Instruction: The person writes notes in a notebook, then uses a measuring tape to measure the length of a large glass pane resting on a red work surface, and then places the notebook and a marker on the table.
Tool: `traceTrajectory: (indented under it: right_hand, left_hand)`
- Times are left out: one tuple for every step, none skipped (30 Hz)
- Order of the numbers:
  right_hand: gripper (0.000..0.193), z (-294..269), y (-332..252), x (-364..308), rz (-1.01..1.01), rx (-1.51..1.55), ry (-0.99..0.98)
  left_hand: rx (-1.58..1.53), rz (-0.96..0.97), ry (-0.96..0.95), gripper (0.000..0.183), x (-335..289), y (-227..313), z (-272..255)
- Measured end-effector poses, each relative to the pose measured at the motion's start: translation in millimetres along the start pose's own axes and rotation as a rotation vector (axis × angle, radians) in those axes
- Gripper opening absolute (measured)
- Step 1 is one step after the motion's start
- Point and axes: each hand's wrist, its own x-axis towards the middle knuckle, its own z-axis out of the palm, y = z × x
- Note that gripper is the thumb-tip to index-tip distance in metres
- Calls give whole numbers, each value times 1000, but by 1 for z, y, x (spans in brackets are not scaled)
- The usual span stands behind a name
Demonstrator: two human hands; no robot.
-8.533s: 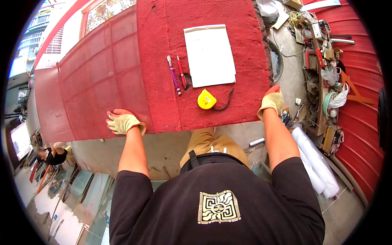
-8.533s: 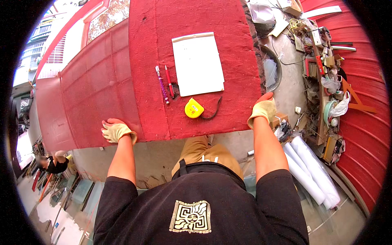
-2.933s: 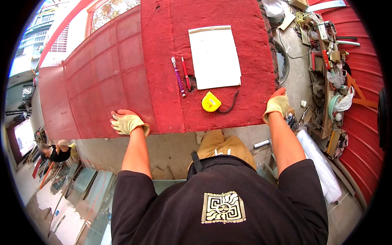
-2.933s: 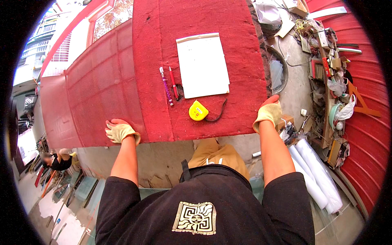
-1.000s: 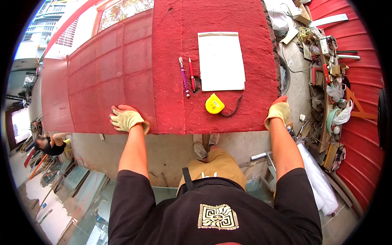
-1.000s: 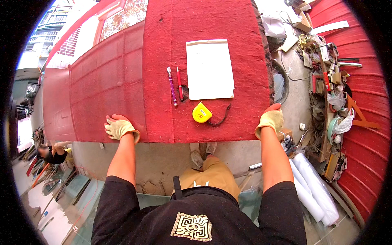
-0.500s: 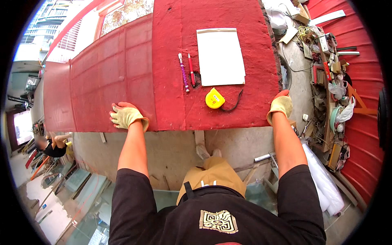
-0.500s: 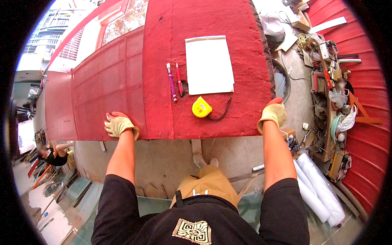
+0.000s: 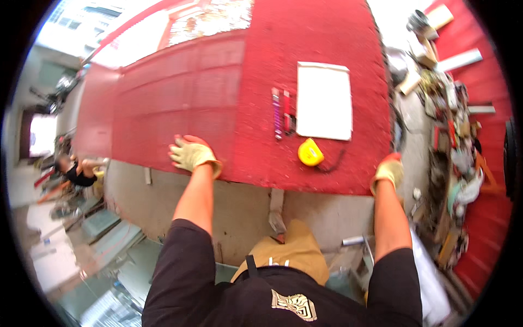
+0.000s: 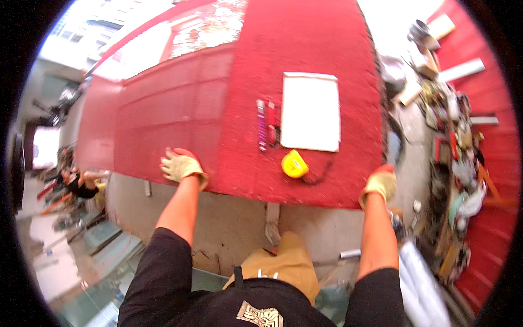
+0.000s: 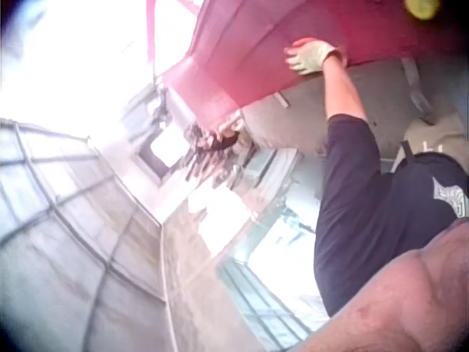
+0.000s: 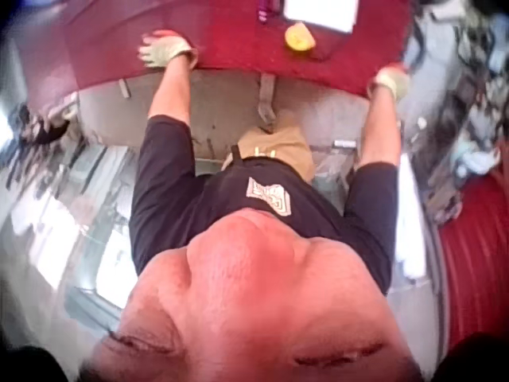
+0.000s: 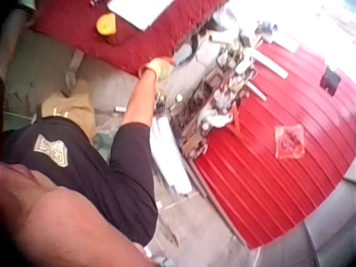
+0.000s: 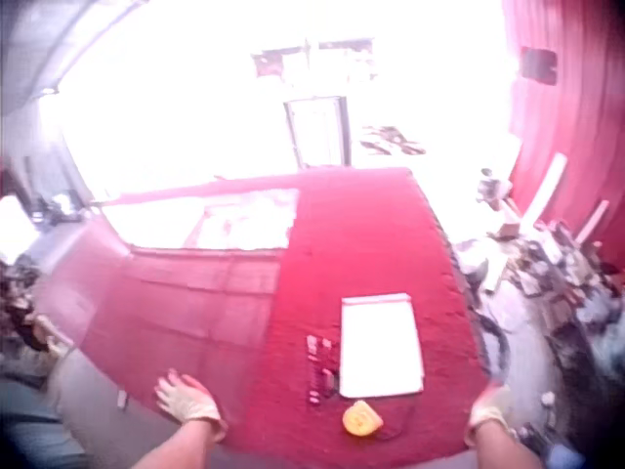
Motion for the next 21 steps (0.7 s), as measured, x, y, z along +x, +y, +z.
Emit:
traceTrajectory:
  right_hand:
    - [76,2,2,1,-11,0,-14]
    - [77,2,4,2,-5,2,-20]
    - [78,-1,1,-4,21,47,-13]
    - [78,-3,4,-3,9,58,-22]
    - [79,3,8,1,-17,68,-13]
    - [78,13,14,10,-29,92,4]
    - [77,13,12,5,-31,114,25]
    - [77,14,12,6,-13,90,23]
    - [77,16,12,7,9,66,21]
    - [78,15,9,7,7,70,16]
    - [79,12,8,5,11,67,11]
    - [80,11,8,3,17,64,6]
    - [79,10,5,2,12,79,20]
    - [79,10,4,1,11,89,34]
    - [79,14,5,3,11,99,47]
    - [78,23,6,11,6,101,82]
    - [78,25,9,12,3,113,102]
    - [77,28,10,12,0,126,123]
    - [77,29,11,9,-4,131,136]
    - [71,28,11,8,-1,109,107]
    - [73,28,8,8,6,104,100]
  left_hand:
    - [4,14,31,50,2,-2,4]
    - [-22,0,21,51,4,0,4]
    - [-45,-10,9,51,6,-1,0]
    - [-56,-27,-31,51,6,2,-4]
    - [-68,-42,-76,51,7,4,-9]
    - [-66,-44,-110,51,6,5,-13]
    - [-70,-51,-93,52,7,2,-16]
    - [-69,-55,-103,52,6,1,-17]
    - [-69,-55,-114,53,6,0,-17]
    - [-65,-52,-98,53,6,-2,-15]
    - [-68,-60,-112,53,3,0,-21]
    - [-63,-59,-111,53,3,0,-21]
    - [-61,-61,-105,53,4,-2,-23]
    - [-87,-60,-79,52,3,-2,-22]
    - [-103,-63,-54,52,4,-3,-19]
    - [-113,-66,-38,52,6,-1,-16]
    - [-111,-67,-29,52,5,-1,-14]
    - [-117,-69,-29,52,5,1,-12]
    - [-113,-71,-36,52,4,-2,-12]
    - [-109,-73,-42,52,5,-3,-12]
    - [-107,-72,-46,53,8,-1,-12]
